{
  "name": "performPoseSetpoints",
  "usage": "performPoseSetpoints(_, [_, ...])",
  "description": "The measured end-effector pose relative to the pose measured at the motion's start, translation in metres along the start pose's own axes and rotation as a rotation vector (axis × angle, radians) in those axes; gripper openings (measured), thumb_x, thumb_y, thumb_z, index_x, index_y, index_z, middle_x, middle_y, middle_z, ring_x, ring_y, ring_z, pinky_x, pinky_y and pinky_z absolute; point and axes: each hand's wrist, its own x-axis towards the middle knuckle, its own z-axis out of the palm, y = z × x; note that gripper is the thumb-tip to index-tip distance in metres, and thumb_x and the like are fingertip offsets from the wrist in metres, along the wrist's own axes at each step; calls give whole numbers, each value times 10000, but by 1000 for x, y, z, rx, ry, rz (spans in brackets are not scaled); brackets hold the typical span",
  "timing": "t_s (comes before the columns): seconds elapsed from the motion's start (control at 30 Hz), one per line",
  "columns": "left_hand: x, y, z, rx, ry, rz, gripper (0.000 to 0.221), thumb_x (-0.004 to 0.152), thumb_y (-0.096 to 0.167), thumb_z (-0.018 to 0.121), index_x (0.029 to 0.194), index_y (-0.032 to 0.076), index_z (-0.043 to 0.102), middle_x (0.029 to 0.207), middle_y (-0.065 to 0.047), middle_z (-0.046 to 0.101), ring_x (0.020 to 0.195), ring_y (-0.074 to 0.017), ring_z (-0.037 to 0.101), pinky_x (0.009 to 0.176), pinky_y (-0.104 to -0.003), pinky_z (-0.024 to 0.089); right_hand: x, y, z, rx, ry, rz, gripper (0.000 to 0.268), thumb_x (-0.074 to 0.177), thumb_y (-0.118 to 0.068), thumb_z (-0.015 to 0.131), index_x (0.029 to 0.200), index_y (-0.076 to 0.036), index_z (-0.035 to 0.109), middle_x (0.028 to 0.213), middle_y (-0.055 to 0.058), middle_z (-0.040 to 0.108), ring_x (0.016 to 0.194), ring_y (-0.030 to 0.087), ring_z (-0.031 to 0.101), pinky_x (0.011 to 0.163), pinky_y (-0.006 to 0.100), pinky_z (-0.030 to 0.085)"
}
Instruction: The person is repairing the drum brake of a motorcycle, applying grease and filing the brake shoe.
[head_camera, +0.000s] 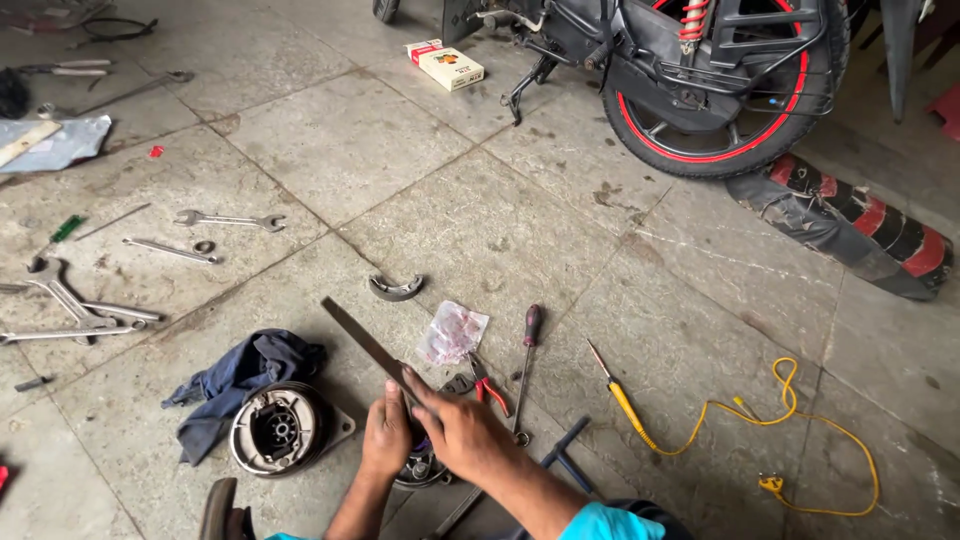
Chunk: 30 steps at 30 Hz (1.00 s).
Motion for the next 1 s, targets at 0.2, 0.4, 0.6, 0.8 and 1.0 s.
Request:
performPoseSetpoints(0.2, [9, 39, -22, 41, 123, 242, 673, 1119, 436, 228, 806, -7, 626, 712, -131, 636, 645, -240, 585, 586, -371, 469, -27, 15, 15, -1, -23, -101, 580, 1005, -186, 614, 1561, -221, 455, 795, 197, 717, 705, 353, 720, 641, 458, 562])
performPoseSetpoints(0.4, [-6, 13, 8, -46, 56, -35, 654, 1167, 394, 354, 730, -30, 593, 599, -61, 471, 574, -161, 428, 512, -348, 377, -6, 2, 5, 16, 111, -56, 541, 1010, -203, 627, 1532, -229, 488, 926, 229, 701, 759, 398, 697, 613, 465, 555])
performPoseSetpoints(0.6, [-5, 17, -3, 33, 76, 287, 659, 1178, 419, 281, 882, -29, 663, 747, -56, 580, 689, -142, 519, 605, -345, 433, -19, 7, 10, -32, 41, -23, 574, 966, -213, 646, 1516, -242, 484, 827, 216, 706, 678, 369, 704, 585, 455, 535])
performPoseSetpoints(0.8, [-10, 53, -8, -187, -54, 2, 657, 1095, 473, 286, 900, 15, 714, 714, -40, 653, 647, -136, 559, 607, -320, 461, -19, 11, 10, -102, 59, -13, 562, 968, -220, 647, 1509, -241, 499, 799, 224, 696, 649, 386, 691, 575, 464, 533])
performPoseSetpoints(1.0, [-16, 50, 7, -161, -60, 16, 644, 1109, 464, 302, 838, 11, 669, 704, -32, 638, 654, -138, 557, 610, -333, 486, -3, 8, 1, -103, 15, 91, 558, 977, -240, 630, 1518, -255, 490, 813, 232, 700, 671, 397, 695, 593, 474, 533])
